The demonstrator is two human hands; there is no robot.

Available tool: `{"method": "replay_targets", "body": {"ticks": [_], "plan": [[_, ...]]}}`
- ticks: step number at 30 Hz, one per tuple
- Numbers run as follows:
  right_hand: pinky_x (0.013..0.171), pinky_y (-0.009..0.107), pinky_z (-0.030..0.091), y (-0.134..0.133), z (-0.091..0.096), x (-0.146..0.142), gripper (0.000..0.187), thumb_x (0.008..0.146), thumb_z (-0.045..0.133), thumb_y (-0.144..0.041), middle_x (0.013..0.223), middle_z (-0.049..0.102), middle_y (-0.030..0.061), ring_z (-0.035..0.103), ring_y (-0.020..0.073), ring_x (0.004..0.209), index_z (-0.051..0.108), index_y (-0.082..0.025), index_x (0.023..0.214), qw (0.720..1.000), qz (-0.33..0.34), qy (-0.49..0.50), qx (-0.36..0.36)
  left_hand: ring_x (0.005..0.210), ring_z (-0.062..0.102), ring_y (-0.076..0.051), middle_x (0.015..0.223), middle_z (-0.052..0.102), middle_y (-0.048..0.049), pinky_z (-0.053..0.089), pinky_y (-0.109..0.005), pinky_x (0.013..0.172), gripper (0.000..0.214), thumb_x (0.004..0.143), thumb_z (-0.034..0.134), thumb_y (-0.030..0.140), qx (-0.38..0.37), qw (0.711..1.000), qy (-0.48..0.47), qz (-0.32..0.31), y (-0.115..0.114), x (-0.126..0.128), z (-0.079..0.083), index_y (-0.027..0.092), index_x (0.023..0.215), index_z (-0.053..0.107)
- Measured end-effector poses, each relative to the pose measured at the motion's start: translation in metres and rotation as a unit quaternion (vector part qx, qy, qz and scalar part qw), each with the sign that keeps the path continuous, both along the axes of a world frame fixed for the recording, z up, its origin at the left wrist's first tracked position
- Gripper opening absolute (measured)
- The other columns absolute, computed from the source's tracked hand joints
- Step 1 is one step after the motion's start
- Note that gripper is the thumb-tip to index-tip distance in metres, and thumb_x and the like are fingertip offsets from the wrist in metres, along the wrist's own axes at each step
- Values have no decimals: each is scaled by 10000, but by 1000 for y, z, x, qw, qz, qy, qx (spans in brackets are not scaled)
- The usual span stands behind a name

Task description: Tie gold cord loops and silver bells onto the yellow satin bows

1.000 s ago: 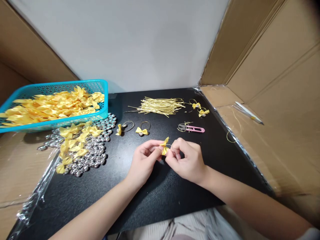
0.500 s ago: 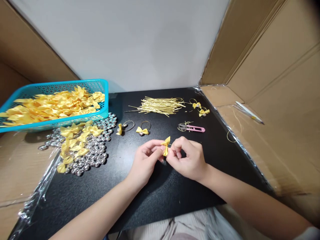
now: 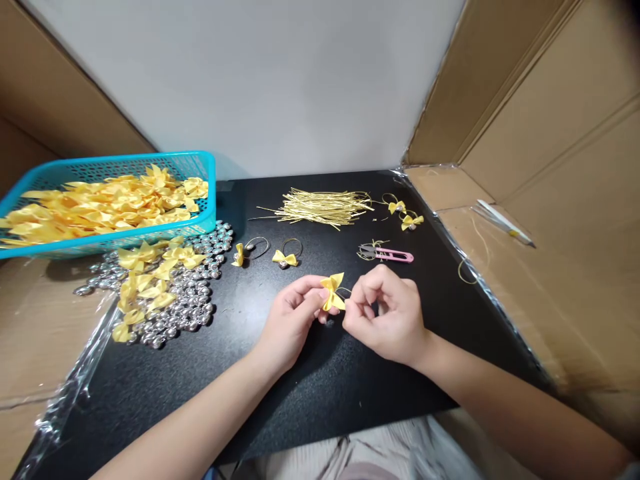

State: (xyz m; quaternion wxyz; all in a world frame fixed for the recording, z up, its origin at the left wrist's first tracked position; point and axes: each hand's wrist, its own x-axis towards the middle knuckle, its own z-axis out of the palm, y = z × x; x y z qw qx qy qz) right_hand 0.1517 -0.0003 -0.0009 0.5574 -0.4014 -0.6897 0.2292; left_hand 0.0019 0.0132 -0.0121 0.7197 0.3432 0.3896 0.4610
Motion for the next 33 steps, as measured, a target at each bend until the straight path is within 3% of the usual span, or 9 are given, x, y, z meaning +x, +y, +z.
{"method": "replay_targets", "body": {"ticks": [13, 20, 23, 28, 33], "plan": [[396, 167, 311, -1, 3, 0, 313, 650, 548, -22, 528, 409, -109, 377, 39, 400, 319, -234, 676, 999, 21, 26, -43, 523, 540, -84, 593, 659, 23, 427, -182, 515, 145, 750, 752, 309, 43, 999, 28, -11, -2, -2, -1, 184, 804, 703], [392, 162, 313, -1, 4, 0, 322, 655, 559, -24, 532, 398, -107, 382, 36, 392, 313, -232, 663, 999, 7, 9, -33, 533, 564, -85, 611, 678, 23, 440, -170, 509, 118, 765, 742, 295, 65, 997, 38, -13, -2, -2, -2, 195, 816, 706], [414, 178, 340, -3, 3, -1, 315, 692, 554, -39, 524, 378, -104, 373, 46, 400, 309, -235, 662, 999, -17, -38, 10, 537, 582, -95, 630, 692, 12, 456, -179, 511, 96, 770, 733, 272, 97, 992, 83, -5, -4, -3, 1, 192, 818, 713], [439, 197, 363, -5, 1, -5, 309, 736, 525, -23, 509, 384, -89, 397, 67, 420, 318, -237, 654, 987, -68, -105, 99, 602, 637, -131, 712, 736, -22, 494, -211, 567, 61, 787, 701, 227, 182, 961, 205, 27, -9, -4, 2, 188, 822, 731], [503, 234, 427, -8, -6, -8, 273, 816, 516, -30, 550, 496, -47, 470, 103, 484, 396, -243, 695, 969, -59, -163, 177, 649, 660, -130, 769, 761, -9, 496, -212, 629, 157, 806, 638, 122, 303, 908, 284, 58, -13, -6, -1, 217, 874, 743]]}}
